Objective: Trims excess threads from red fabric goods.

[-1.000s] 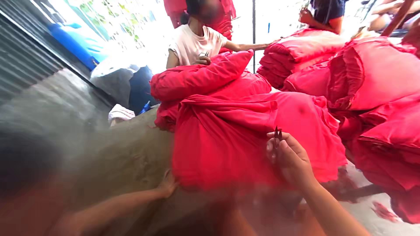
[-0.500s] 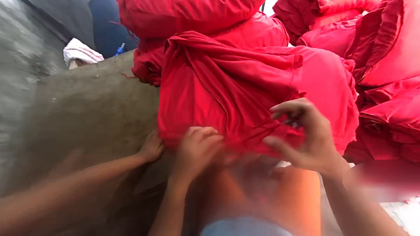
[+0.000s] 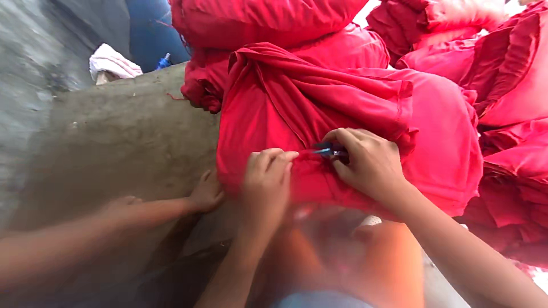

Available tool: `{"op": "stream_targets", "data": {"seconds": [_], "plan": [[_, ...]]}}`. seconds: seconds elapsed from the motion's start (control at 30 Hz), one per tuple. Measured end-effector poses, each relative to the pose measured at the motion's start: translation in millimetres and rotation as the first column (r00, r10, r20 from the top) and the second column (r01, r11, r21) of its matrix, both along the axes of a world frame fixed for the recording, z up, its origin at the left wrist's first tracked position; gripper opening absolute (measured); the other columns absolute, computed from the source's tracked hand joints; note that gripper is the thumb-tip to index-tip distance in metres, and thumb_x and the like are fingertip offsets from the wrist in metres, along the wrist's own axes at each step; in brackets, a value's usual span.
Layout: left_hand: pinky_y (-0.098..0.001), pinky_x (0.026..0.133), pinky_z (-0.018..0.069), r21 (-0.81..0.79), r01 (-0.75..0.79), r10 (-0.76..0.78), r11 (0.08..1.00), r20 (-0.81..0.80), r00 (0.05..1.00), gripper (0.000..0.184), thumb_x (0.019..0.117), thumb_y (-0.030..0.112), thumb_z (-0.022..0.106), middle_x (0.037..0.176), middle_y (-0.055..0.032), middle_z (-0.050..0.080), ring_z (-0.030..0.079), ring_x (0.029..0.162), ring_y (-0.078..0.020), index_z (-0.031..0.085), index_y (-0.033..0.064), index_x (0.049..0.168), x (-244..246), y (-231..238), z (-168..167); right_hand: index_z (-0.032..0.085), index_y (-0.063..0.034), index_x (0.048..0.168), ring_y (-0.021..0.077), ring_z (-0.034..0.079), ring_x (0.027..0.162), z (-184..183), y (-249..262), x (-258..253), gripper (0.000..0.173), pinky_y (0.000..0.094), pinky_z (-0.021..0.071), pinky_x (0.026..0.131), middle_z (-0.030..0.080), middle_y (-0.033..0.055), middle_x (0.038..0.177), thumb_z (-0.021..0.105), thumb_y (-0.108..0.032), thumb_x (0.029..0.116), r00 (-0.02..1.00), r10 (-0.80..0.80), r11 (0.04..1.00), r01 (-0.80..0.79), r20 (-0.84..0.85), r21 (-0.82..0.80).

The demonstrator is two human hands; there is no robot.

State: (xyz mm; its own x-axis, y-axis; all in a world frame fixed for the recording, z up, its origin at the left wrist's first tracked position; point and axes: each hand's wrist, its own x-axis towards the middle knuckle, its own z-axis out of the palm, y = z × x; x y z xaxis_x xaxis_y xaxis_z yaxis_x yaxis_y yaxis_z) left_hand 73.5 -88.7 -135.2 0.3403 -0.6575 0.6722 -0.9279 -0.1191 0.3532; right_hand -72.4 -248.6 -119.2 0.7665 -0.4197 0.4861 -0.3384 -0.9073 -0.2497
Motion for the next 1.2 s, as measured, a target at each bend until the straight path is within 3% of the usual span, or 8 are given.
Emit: {"op": "stream_targets", "data": {"seconds": [0.17,0.27,0.33,0.47,0.63,0.9,1.03,1.2], "plan": [[-0.0328,0.09,0.0572,0.117,0.031,-0.024,0.993,-0.058,0.998,0.023,0.0982,0.014,0.066,0.113,-0.0123,0.073,0.071,0.102,-0.0224,0.076,0.0057,0.117,-2.6,-6.4,-4.4,0.063,-0.0022,0.127,0.0349,0.064,0.093,7.6,9.1,-3.9,0.046,0.0481,0.051,0.068,0.063,0.018,0.107,0.075,-0.02,0.0862,0.984,-0.053,0.998,0.047,0.171,0.038],[-0.0293,0.084,0.0598,0.106,0.068,-0.056,0.992,-0.114,0.992,0.025,0.0951,0.013,0.07,0.116,-0.0132,0.069,0.071,0.097,-0.0191,0.074,0.0069,0.119,-2.5,-6.7,-2.8,0.055,0.0013,0.131,0.0077,0.058,0.096,21.1,29.7,-7.3,0.037,0.0213,0.0514,0.079,0.059,0.0065,0.111,0.059,-0.019,0.1,0.904,0.123,0.934,-0.245,0.41,0.261],[-0.0282,0.082,0.0601,0.105,0.074,-0.061,0.992,-0.12,0.991,0.025,0.0944,0.011,0.071,0.117,-0.0141,0.066,0.07,0.096,-0.0182,0.07,0.0047,0.119,-4.9,-7.7,-1.3,0.054,-0.0014,0.126,-0.0034,0.053,0.08,20.3,34.1,-2.4,0.03,0.0128,0.0476,0.069,0.056,-0.0046,0.095,0.045,-0.024,0.1083,0.828,0.232,0.73,-0.495,0.51,0.471],[-0.0379,0.09,0.0575,0.18,0.031,-0.032,0.983,0.002,0.999,0.025,0.095,0.006,0.065,0.115,-0.0157,0.071,0.071,0.103,-0.0289,0.072,0.0026,0.118,-10.7,-11.0,0.3,0.057,-0.0029,0.125,0.002,0.05,0.061,-3.5,6.9,13.7,0.041,0.0179,0.0453,0.055,0.053,-0.0016,0.081,0.034,-0.034,0.1105,0.909,0.199,0.697,-0.395,0.367,0.599],[-0.0395,0.084,0.0559,0.237,0.054,-0.066,0.97,0.043,0.997,0.026,0.0989,0.023,0.065,0.113,-0.0117,0.071,0.069,0.098,-0.0289,0.076,0.0104,0.119,-6.5,-21.8,1.0,0.055,-0.0088,0.123,0.0038,0.044,0.057,-2.2,-3.0,14.7,0.054,0.0181,0.0386,0.049,0.046,-0.0029,0.077,0.017,-0.044,0.1114,0.906,0.164,0.645,-0.397,0.39,0.653],[-0.0282,0.078,0.0572,0.051,0.099,-0.092,0.994,-0.128,0.988,0.014,0.0987,0.014,0.067,0.097,-0.0057,0.078,0.074,0.088,-0.0131,0.078,0.0072,0.102,8.0,-20.6,-5.2,0.058,-0.0059,0.137,-0.0017,0.052,0.063,0.4,-9.3,3.6,0.034,0.0139,0.0452,0.057,0.061,-0.0028,0.084,0.052,-0.021,0.107,0.927,0.164,0.812,-0.321,0.338,0.487],[-0.0335,0.065,0.0542,0.126,0.039,-0.028,0.991,-0.084,0.996,0.011,0.0995,0.012,0.063,0.086,-0.0077,0.073,0.071,0.076,-0.0179,0.072,0.0056,0.102,5.6,-22.9,-0.1,0.067,-0.0099,0.114,0.0028,0.062,0.072,-1.5,-11.7,-2.7,0.025,0.0228,0.0519,0.064,0.068,-0.0023,0.087,0.056,-0.029,0.1024,0.955,0.234,0.905,-0.283,0.182,0.319],[-0.0303,0.07,0.0585,0.156,0.079,-0.058,0.985,-0.136,0.989,0.012,0.103,0.015,0.059,0.086,-0.0051,0.074,0.073,0.078,-0.0139,0.067,0.0062,0.104,10.7,-20.0,0.1,0.076,-0.0142,0.109,0.0093,0.064,0.076,-3.9,-11.4,-3.3,0.03,0.0325,0.0508,0.061,0.069,-0.0007,0.096,0.052,-0.031,0.1027,0.956,0.277,0.932,-0.293,0.102,0.214]]}}
